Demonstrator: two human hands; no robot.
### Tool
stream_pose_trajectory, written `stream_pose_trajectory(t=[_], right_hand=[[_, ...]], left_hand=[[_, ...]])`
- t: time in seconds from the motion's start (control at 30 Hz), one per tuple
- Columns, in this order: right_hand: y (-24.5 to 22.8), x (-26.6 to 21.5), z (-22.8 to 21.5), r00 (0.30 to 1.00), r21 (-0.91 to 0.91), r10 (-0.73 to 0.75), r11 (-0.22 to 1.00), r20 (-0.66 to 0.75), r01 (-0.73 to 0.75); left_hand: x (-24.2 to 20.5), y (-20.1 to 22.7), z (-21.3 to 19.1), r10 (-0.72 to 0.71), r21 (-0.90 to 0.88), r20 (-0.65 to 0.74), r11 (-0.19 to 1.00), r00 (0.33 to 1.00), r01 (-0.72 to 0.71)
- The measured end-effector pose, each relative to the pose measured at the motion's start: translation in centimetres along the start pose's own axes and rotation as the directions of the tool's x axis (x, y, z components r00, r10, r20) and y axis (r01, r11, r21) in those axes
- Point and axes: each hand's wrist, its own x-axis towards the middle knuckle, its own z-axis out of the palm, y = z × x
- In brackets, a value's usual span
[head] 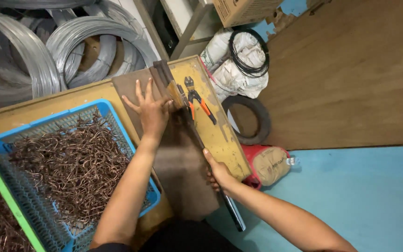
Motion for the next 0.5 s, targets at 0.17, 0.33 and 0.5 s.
stream_pose_trajectory(t=[0.17, 0.33, 0.5], right_hand=[[-0.1, 0.0, 0.2, 0.999, -0.094, 0.0, 0.996, -0.034, -0.003], [0.6, 1.2, -0.1, 0.997, -0.15, -0.013, 0.989, -0.072, 0.002], [0.8, 1.4, 0.2, 0.991, -0.214, -0.048, 0.976, -0.121, 0.021]], left_hand=[[0.0, -0.7, 0.8, 0.008, -0.035, -0.008, 0.999, 1.0, -0.008], [-0.1, -0.6, 0.8, 0.035, -0.042, 0.007, 0.999, 0.999, -0.035], [0.1, -0.2, 0.7, 0.034, -0.044, 0.019, 0.999, 0.999, -0.033]])
